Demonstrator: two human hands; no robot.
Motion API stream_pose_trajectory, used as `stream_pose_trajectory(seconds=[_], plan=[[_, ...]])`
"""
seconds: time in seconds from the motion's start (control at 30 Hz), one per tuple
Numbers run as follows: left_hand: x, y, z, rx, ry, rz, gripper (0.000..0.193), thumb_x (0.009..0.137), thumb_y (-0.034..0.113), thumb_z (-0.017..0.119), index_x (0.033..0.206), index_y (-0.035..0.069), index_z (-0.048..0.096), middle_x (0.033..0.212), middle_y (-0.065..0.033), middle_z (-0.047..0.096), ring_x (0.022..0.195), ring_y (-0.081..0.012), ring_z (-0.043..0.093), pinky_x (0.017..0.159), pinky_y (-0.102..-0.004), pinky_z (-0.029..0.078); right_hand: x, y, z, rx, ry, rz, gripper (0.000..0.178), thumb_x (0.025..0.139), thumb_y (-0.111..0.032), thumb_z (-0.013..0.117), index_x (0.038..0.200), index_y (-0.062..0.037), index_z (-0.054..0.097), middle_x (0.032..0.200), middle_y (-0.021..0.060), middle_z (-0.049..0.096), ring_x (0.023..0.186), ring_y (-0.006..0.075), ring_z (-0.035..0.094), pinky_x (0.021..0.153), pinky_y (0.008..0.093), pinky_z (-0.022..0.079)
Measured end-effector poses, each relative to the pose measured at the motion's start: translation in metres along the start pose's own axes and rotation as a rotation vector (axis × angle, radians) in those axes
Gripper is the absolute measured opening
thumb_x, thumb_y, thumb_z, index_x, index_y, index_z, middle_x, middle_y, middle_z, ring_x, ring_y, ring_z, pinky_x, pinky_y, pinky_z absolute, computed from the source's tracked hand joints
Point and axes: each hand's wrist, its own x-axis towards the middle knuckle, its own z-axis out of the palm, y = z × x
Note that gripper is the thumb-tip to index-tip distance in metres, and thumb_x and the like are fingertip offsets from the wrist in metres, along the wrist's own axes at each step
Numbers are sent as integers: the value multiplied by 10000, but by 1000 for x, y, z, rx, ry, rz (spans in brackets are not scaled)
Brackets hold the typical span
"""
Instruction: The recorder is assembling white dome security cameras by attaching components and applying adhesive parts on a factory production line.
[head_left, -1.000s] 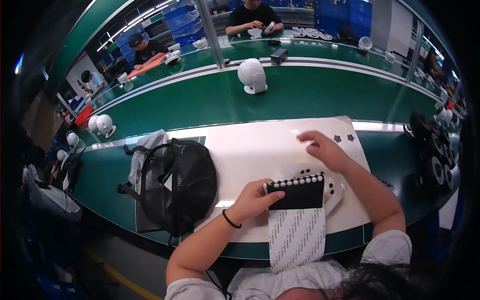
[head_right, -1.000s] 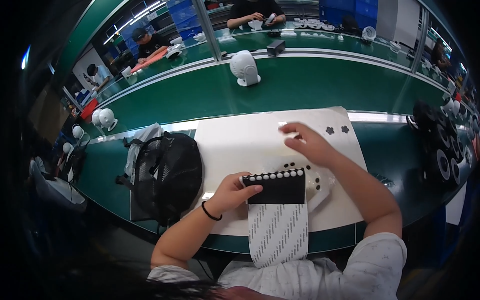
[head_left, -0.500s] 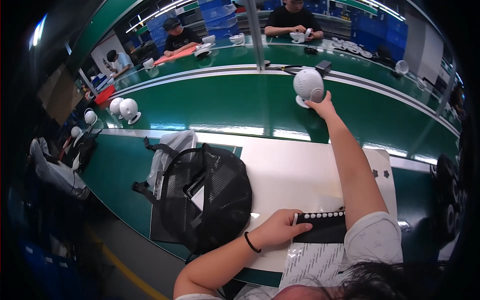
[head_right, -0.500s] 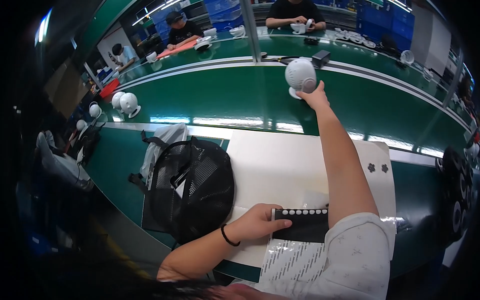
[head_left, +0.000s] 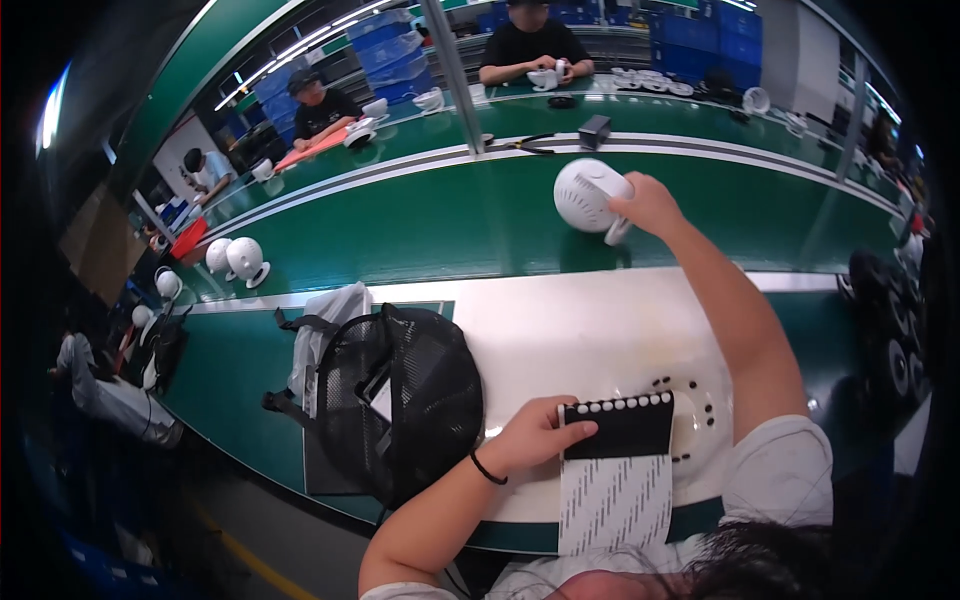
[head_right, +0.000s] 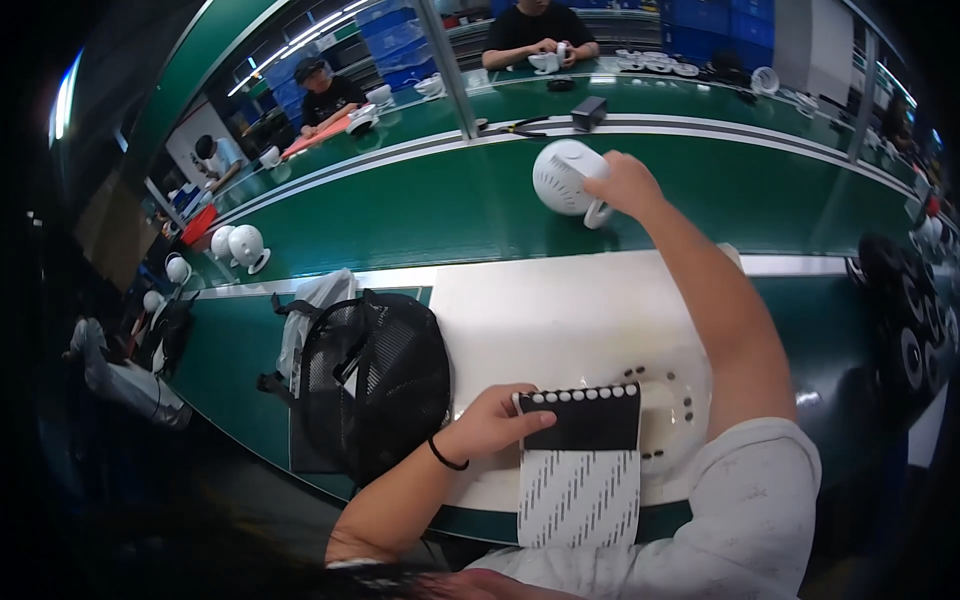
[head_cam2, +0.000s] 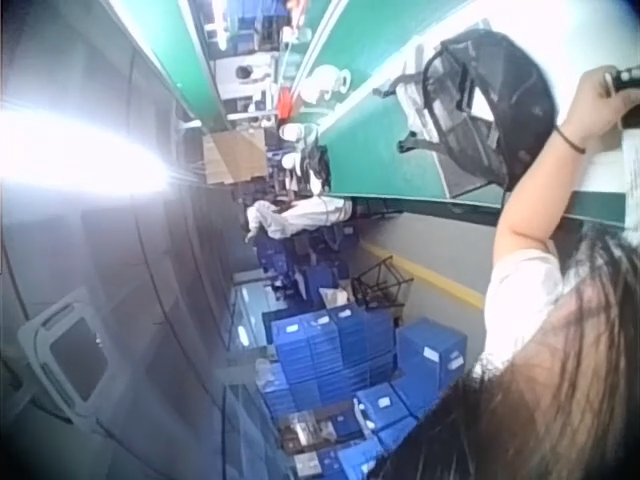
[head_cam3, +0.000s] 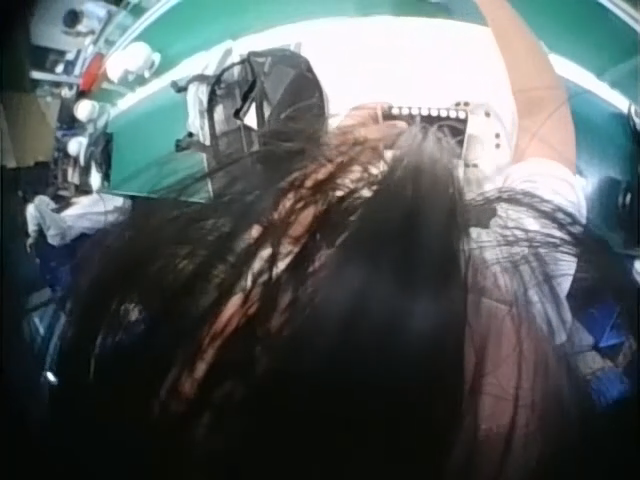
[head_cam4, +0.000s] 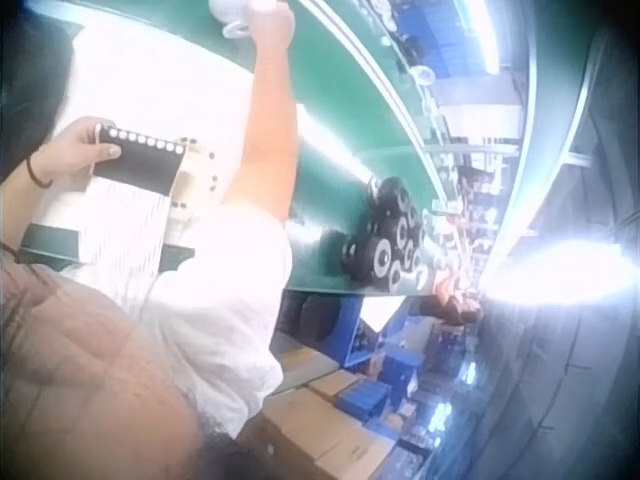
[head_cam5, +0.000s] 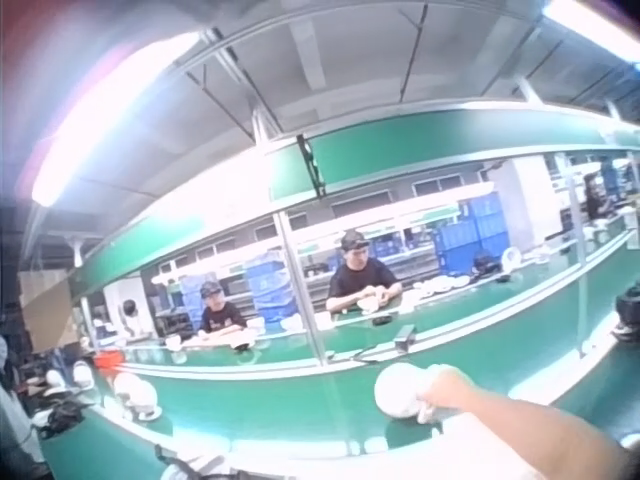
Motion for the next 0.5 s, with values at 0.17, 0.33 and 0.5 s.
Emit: stream_pose_trajectory(seconds=[0.17, 0.33, 0.5], plan=[[-17, 18, 14, 19, -82, 240, 148, 822, 138, 636, 768, 30, 550, 625, 41, 489, 584, -34, 436, 518, -198, 363, -89, -42, -69, -313, -74, -318, 536, 603, -354, 639, 1041, -47, 601, 1013, 129, 571, 948, 280, 553, 794, 348, 458], [-38, 29, 49, 49, -221, 348, 128, 782, 51, 647, 699, 9, 559, 590, -15, 510, 533, -70, 438, 486, -235, 332, -166, -58, -127, -276, -235, -378, 544, 566, -336, 639, 1016, -32, 602, 928, 131, 559, 897, 279, 536, 780, 354, 434], [-39, 23, 73, 227, -158, 305, 125, 791, 90, 640, 728, 12, 567, 601, -21, 540, 541, -70, 478, 489, -236, 370, -212, -68, -119, -321, -362, -630, 541, 602, -357, 620, 1019, -12, 609, 943, 136, 572, 938, 274, 527, 793, 349, 432]])
